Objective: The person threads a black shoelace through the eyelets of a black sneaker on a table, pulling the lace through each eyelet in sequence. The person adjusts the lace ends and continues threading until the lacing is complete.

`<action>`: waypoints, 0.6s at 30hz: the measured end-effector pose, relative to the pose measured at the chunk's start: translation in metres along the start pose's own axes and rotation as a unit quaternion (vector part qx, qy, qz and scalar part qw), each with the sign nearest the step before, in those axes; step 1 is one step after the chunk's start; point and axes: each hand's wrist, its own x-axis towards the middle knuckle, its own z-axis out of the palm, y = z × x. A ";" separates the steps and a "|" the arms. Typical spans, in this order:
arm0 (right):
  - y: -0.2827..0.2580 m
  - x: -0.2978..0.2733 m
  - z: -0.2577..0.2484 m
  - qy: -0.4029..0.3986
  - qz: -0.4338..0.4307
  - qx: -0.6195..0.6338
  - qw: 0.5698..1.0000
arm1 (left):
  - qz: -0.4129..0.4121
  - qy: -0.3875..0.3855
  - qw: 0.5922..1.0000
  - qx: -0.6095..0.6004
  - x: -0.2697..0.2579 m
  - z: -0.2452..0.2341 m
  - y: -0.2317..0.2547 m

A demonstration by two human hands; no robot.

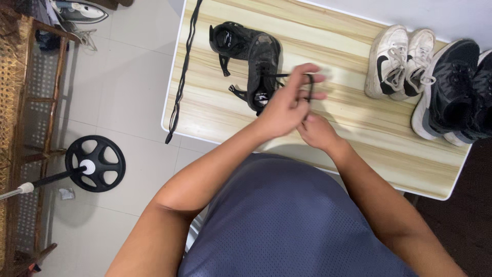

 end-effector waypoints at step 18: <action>-0.113 0.033 -0.028 -0.045 -0.208 0.241 0.947 | 0.081 0.196 0.908 0.360 -0.040 -0.045 0.021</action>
